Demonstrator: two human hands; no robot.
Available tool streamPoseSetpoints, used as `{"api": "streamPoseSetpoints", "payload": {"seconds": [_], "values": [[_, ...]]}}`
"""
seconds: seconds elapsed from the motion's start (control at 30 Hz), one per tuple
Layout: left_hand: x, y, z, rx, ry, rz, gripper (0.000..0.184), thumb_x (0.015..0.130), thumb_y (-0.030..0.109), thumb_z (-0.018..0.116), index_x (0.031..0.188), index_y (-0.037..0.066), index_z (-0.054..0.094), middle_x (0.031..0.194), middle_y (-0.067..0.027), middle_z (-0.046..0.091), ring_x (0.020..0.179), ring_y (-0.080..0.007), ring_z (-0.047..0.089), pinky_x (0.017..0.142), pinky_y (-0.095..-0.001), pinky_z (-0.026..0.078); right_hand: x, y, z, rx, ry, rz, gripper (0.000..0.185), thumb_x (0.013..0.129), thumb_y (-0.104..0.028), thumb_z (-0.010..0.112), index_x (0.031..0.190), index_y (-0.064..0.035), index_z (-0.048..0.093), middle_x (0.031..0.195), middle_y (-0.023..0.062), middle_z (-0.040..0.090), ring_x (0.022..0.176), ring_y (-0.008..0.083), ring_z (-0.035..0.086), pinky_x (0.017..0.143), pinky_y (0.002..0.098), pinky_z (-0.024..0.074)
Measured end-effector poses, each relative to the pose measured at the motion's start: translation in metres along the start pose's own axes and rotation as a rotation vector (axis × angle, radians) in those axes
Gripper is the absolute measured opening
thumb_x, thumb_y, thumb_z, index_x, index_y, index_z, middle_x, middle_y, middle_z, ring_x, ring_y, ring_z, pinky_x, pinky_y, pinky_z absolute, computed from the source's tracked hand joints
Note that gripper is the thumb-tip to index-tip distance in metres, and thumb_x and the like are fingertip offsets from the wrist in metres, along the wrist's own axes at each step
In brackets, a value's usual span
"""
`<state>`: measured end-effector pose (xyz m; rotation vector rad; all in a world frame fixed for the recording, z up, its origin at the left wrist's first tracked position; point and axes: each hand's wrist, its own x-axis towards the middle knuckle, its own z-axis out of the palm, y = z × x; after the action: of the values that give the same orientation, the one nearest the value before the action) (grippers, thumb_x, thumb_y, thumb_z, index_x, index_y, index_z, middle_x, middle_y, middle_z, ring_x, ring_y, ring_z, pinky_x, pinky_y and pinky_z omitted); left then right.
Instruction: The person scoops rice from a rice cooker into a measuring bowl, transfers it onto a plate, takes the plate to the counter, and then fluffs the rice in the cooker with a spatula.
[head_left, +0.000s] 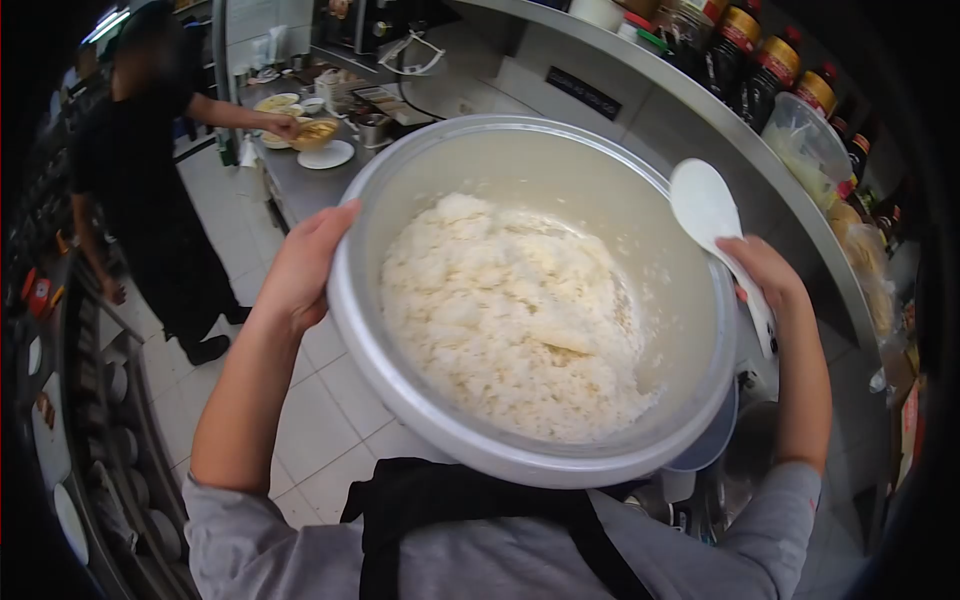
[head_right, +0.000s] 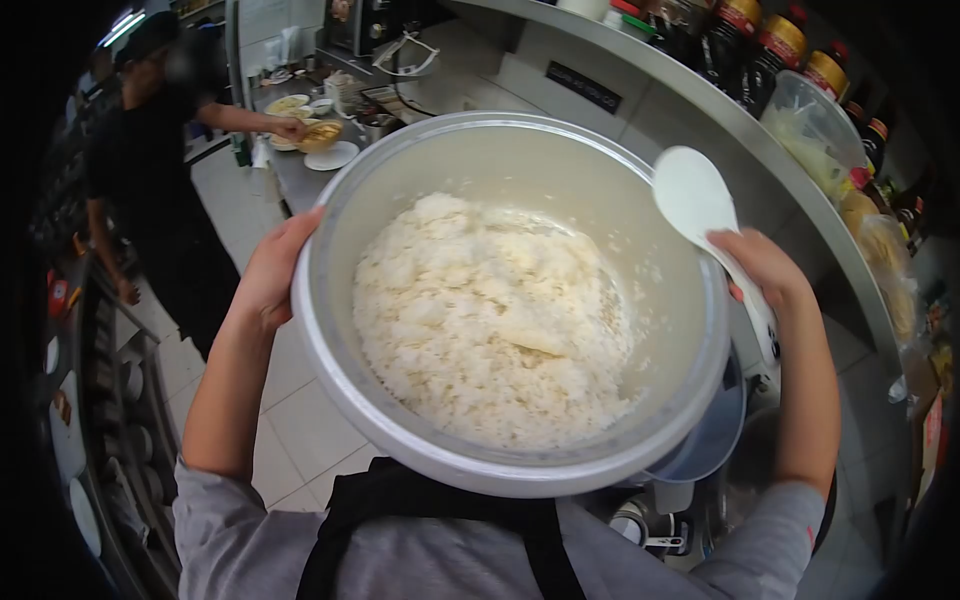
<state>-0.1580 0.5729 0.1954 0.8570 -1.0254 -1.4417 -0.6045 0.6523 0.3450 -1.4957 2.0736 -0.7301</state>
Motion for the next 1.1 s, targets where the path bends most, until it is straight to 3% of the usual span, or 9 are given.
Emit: {"api": "streamPoseSetpoints", "payload": {"seconds": [0.03, 0.23, 0.47, 0.8, 0.97, 1.1], "values": [[-0.013, 0.003, -0.016, -0.014, 0.113, 0.012, 0.035, 0.093, 0.032, 0.053, 0.101, -0.002, 0.059, 0.082, -0.0034, 0.063, 0.066, -0.0078, 0.058, 0.058, -0.0219, 0.048, 0.011, -0.014, 0.013, -0.023, -0.049, -0.034, 0.036, 0.087, -0.031, 0.054, 0.086, 0.0039, 0.061, 0.058, 0.0044, 0.057, 0.035, 0.0074, 0.045, 0.033, 0.0219, 0.0350], [-0.045, -0.004, -0.140, -0.029, 0.324, 0.034, 0.032, 0.093, 0.027, 0.050, 0.100, -0.002, 0.061, 0.082, -0.0053, 0.064, 0.068, -0.0108, 0.059, 0.062, -0.0251, 0.049, 0.089, -0.077, 0.130, -0.049, -0.409, -0.128, 0.039, 0.087, -0.030, 0.056, 0.094, 0.0075, 0.062, 0.069, 0.0086, 0.061, 0.047, 0.0105, 0.053, 0.040, 0.0239, 0.0422], [-0.019, -0.053, -0.229, 0.004, 0.439, 0.087, 0.028, 0.093, 0.025, 0.049, 0.095, 0.000, 0.060, 0.081, -0.0051, 0.063, 0.069, -0.0111, 0.059, 0.063, -0.0258, 0.049, 0.177, -0.072, 0.270, -0.017, -0.607, -0.090, 0.044, 0.085, -0.031, 0.060, 0.099, 0.0099, 0.059, 0.078, 0.0116, 0.060, 0.048, 0.0139, 0.054, 0.038, 0.0280, 0.0446], [0.053, -0.125, -0.291, -0.179, 0.537, 0.028, 0.027, 0.092, 0.022, 0.047, 0.098, -0.003, 0.056, 0.089, -0.0095, 0.060, 0.079, -0.0168, 0.059, 0.071, -0.0306, 0.050, 0.284, -0.072, 0.380, -0.096, -0.584, -0.001, 0.039, 0.082, -0.028, 0.058, 0.098, 0.0070, 0.062, 0.083, 0.0133, 0.063, 0.052, 0.0176, 0.056, 0.047, 0.0334, 0.0466], [0.073, -0.126, -0.289, -0.224, 0.675, 0.007, 0.029, 0.089, 0.020, 0.045, 0.099, -0.006, 0.055, 0.092, -0.0126, 0.060, 0.085, -0.0217, 0.060, 0.076, -0.0341, 0.049, 0.302, -0.104, 0.388, 0.017, -0.506, 0.007, 0.038, 0.082, -0.025, 0.056, 0.099, 0.0072, 0.063, 0.083, 0.0134, 0.065, 0.049, 0.0197, 0.057, 0.050, 0.0337, 0.0492], [0.149, -0.115, -0.290, -0.251, 0.700, -0.011, 0.032, 0.090, 0.020, 0.043, 0.104, -0.007, 0.054, 0.098, -0.0145, 0.060, 0.091, -0.0231, 0.060, 0.082, -0.0349, 0.048, 0.386, -0.144, 0.411, -0.168, -0.492, -0.142, 0.031, 0.080, -0.017, 0.055, 0.097, 0.0076, 0.062, 0.082, 0.0144, 0.065, 0.055, 0.0206, 0.063, 0.048, 0.0338, 0.0493]]}}
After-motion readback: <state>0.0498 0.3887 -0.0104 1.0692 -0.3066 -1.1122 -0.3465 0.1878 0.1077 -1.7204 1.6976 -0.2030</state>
